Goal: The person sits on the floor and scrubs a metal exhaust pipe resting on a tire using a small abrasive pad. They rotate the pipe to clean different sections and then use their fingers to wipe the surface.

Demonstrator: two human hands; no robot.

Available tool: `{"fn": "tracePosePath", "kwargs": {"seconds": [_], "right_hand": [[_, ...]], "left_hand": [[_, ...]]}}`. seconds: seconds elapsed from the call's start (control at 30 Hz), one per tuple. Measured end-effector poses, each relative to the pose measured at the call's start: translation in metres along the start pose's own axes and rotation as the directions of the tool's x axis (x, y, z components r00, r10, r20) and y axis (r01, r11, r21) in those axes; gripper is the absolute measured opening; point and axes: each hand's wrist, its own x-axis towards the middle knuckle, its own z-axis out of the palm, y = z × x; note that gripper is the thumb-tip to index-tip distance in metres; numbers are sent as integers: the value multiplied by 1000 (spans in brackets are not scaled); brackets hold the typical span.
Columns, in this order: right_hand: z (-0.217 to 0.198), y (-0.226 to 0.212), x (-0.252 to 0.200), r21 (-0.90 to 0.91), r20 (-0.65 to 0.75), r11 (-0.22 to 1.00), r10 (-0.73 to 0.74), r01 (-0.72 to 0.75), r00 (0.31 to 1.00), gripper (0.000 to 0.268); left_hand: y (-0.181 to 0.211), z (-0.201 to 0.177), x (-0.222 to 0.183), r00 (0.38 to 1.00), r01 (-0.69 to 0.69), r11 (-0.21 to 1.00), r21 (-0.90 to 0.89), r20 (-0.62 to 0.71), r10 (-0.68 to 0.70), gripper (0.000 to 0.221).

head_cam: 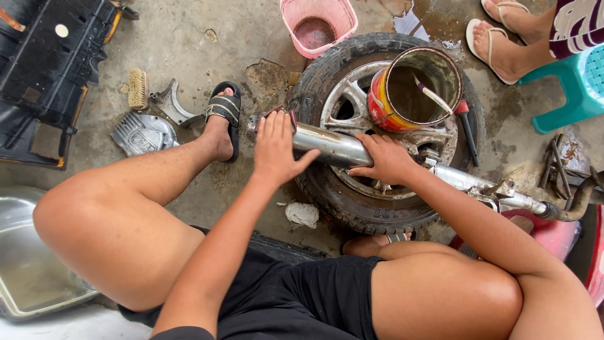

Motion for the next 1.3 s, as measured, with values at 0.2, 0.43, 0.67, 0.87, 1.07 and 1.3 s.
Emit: {"fn": "tracePosePath", "kwargs": {"seconds": [0.2,0.43,0.67,0.87,1.07,1.3], "right_hand": [[21,14,7,-24,-27,1000,8,-8,1000,96],[14,1,-6,-20,-90,1000,8,-10,996,95],[35,13,0,-104,-136,994,9,-23,991,102],[45,18,-3,-154,-237,988,-18,-19,971,101],[51,22,4,-147,-310,988,4,-53,951,102],[59,24,3,-202,-384,976,-7,-77,923,100]], "left_hand": [[101,25,-10,977,-106,984,-142,169,130,116],[10,15,-11,995,-63,997,-42,-82,60,105],[83,46,-23,996,-93,989,-118,-13,92,120],[28,-2,-19,970,-28,997,-73,239,45,107],[45,-9,-9,968,42,999,-13,248,-38,113],[29,31,-13,986,-107,989,-99,116,118,104]]}}
